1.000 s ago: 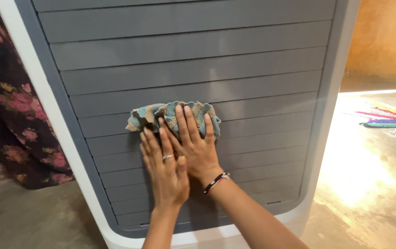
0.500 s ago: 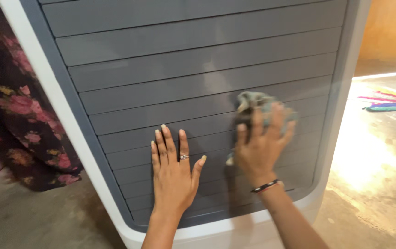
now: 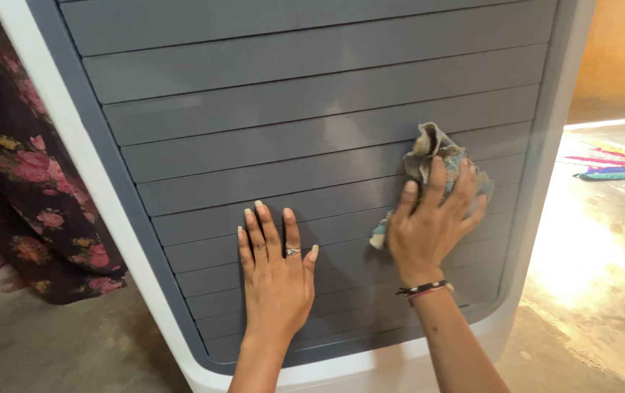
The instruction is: The person wipes the front grille and slats of a portable air cooler with a cloth, then closes the front panel and wipes its surface. The task is performed by hand using a cloth.
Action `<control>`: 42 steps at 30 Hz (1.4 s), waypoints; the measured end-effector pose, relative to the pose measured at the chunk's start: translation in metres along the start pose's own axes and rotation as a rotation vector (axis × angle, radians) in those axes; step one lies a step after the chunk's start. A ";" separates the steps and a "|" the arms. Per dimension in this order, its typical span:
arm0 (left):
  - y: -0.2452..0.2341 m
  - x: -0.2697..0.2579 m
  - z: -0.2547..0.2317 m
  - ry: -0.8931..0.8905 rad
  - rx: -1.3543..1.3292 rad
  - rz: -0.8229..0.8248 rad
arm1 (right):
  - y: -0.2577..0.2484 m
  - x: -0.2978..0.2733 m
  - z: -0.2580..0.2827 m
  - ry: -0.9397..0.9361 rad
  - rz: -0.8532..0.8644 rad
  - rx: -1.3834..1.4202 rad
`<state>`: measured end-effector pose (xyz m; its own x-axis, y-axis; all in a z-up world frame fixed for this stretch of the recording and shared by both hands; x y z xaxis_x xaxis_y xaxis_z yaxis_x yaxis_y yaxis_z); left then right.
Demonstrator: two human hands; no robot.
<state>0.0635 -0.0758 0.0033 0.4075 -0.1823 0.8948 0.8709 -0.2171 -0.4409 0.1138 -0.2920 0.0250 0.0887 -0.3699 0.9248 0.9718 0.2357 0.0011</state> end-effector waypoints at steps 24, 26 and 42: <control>0.010 -0.018 0.027 0.010 -0.299 0.087 | 0.000 0.002 -0.072 0.160 0.044 -0.090; 0.007 -0.019 0.027 0.015 -0.341 0.074 | 0.003 -0.005 -0.069 0.355 0.038 -0.113; -0.010 -0.019 0.028 -0.014 -0.500 -0.034 | 0.010 -0.089 0.055 -0.644 0.281 -0.031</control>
<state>0.0552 -0.0436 -0.0070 0.3876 -0.1550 0.9087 0.6472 -0.6562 -0.3880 0.1032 -0.2074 -0.0363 0.1992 0.3094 0.9298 0.9377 0.2154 -0.2726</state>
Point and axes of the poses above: each hand's wrist, its own x-axis towards the middle knuckle, its own y-axis out of the palm, z = x × y, the point moved 5 cm from there along x, towards the middle knuckle, and after that the axes turned 3 degrees about -z, right-handed, at the moved point
